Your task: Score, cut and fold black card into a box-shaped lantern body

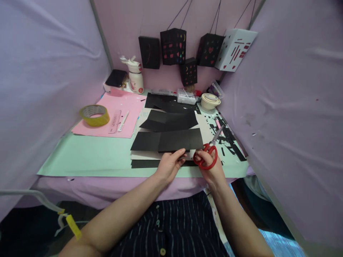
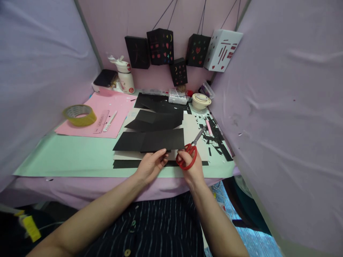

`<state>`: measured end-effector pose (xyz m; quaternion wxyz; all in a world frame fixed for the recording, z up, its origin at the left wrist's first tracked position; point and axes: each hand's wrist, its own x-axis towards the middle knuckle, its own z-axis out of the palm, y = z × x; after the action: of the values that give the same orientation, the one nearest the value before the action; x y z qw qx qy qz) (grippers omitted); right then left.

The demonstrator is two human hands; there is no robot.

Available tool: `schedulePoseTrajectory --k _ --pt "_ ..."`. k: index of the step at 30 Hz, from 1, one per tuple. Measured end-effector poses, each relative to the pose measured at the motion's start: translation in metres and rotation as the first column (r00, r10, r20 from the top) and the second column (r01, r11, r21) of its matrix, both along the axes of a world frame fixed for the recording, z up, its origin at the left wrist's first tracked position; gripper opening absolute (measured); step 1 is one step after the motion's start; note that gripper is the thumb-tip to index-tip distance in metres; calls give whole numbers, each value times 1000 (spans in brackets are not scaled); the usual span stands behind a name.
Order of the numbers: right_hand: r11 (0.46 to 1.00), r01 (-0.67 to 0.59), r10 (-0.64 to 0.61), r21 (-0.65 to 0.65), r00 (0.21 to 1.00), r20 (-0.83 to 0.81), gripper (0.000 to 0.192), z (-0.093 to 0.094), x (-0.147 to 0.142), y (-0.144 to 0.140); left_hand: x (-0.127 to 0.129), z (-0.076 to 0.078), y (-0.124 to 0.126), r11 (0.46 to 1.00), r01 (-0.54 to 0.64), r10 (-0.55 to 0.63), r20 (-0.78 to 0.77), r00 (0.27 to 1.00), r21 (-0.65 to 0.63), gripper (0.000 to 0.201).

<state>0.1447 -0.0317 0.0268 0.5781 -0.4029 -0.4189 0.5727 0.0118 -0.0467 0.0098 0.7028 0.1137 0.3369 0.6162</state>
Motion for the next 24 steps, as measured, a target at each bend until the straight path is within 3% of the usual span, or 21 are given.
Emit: schedulePoseTrajectory --k 8,14,20,24 --pt "991 134 -134 20 990 51 28 1 6 2 0 0 1 1000 -11 11 -9 1000 -4 25" --pt "990 94 -111 102 979 169 27 7 13 12 -1 1 -4 1000 20 -20 9 1000 15 23" --pt "987 128 -139 97 983 121 24 10 39 30 -35 2 -16 994 -105 104 63 993 6 22" --pt "996 57 -68 74 986 152 27 9 56 34 -55 7 -13 994 -18 20 17 1000 -112 23"
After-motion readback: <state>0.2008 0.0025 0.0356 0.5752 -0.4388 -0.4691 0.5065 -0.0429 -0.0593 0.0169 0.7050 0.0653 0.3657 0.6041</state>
